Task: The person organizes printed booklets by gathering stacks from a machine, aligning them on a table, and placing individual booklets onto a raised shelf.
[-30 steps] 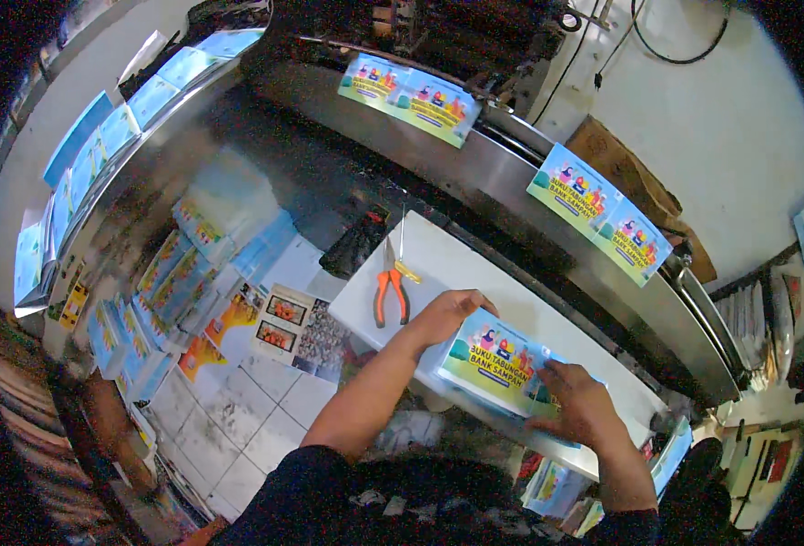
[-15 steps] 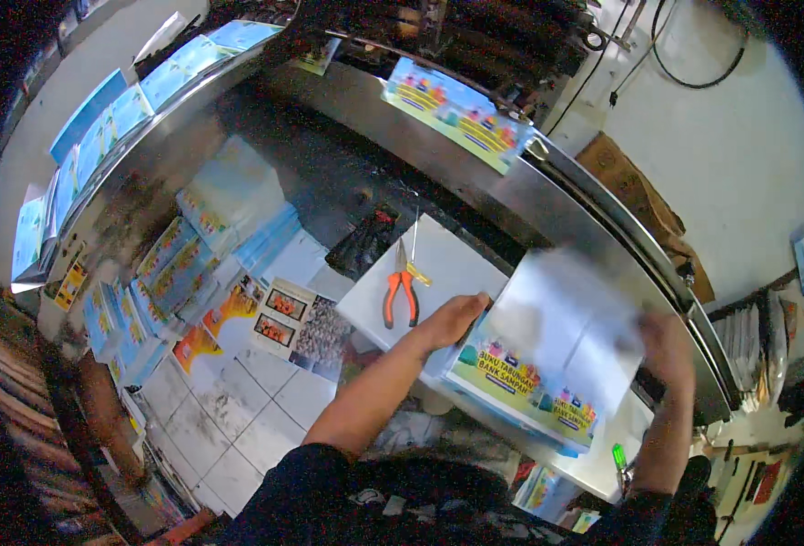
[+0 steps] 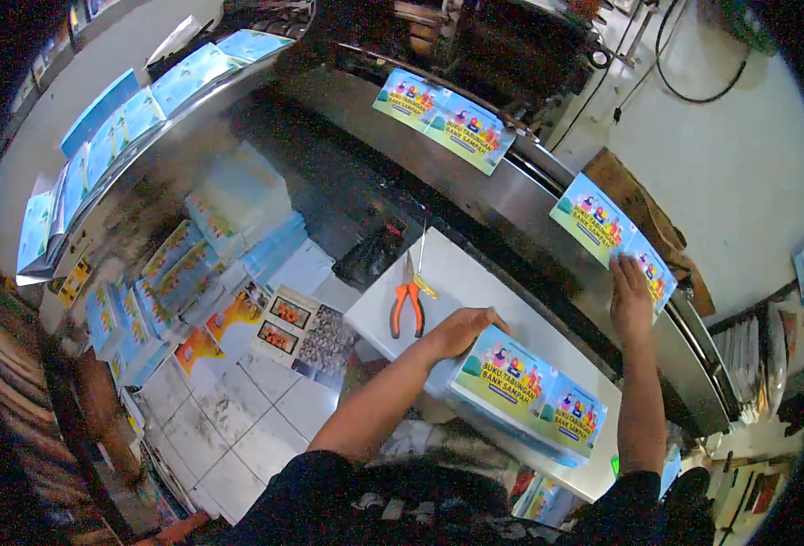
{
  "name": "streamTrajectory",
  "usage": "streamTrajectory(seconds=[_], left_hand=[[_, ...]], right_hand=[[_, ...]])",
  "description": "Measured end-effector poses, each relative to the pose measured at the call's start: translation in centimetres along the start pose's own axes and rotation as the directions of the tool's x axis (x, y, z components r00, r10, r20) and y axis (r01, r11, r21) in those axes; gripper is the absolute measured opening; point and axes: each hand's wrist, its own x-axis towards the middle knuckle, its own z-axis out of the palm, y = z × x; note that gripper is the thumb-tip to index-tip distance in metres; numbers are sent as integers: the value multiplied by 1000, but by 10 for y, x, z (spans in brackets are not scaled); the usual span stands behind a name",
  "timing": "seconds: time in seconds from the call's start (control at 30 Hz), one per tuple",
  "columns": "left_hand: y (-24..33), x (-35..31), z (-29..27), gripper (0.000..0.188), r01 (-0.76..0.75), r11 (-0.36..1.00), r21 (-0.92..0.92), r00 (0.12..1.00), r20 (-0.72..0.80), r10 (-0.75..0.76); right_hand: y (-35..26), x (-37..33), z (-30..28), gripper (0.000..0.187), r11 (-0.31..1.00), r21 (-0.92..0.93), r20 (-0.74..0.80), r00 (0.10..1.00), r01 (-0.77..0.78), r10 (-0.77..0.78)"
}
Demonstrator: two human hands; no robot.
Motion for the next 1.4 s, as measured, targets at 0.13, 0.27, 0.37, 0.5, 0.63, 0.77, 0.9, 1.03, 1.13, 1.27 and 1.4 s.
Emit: streamTrajectory(seconds=[0.13, 0.27, 0.37, 0.5, 0.63, 0.77, 0.9, 1.03, 1.13, 1.27, 1.4], left_hand=[[6, -1, 1, 64, 10, 998, -64, 1000, 15, -9], [1, -6, -2, 64, 65, 983, -170, 998, 2, -66], [18, -4, 1, 66, 69, 985, -161, 998, 16, -68], [14, 3, 2, 64, 30, 994, -101, 1000, 10, -29], [17, 3, -5, 68, 47, 999, -7, 999, -21, -47], [0, -2, -8, 61, 118, 971, -209, 990, -51, -131], [25, 7, 4, 60, 174, 984, 42, 984, 27, -175], [27, 9, 6, 81, 101, 993, 58, 995, 16, -103], [27, 7, 7, 82, 85, 996, 41, 996, -30, -84], [22, 4, 3, 68, 178, 984, -5, 984, 24, -178], [24, 6, 6, 54, 100, 995, -14, 991, 86, -99]], right_hand=[[-18, -31, -45, 43, 935, 241, 359, 919, -259, 162], [-86, -60, -103, 65, 861, 458, 600, 791, -219, -119], [-117, -85, -120, 74, 882, 470, 586, 757, -29, -288], [-110, -89, -116, 74, 850, 506, 630, 736, -150, -246], [-91, -71, -103, 52, 748, 626, 639, 696, -223, -328], [-50, -37, -88, 33, 825, 514, 644, 740, -234, -192], [-12, -13, -50, 34, 760, 602, 588, 780, -245, -214], [-4, -3, -31, 33, 755, 589, 611, 769, -287, -185], [-9, 5, -42, 34, 729, 595, 638, 750, -338, -173], [18, 12, -76, 33, 884, 430, 488, 871, -185, -56], [35, 35, -130, 48, 976, 99, -359, 908, -193, 215]])
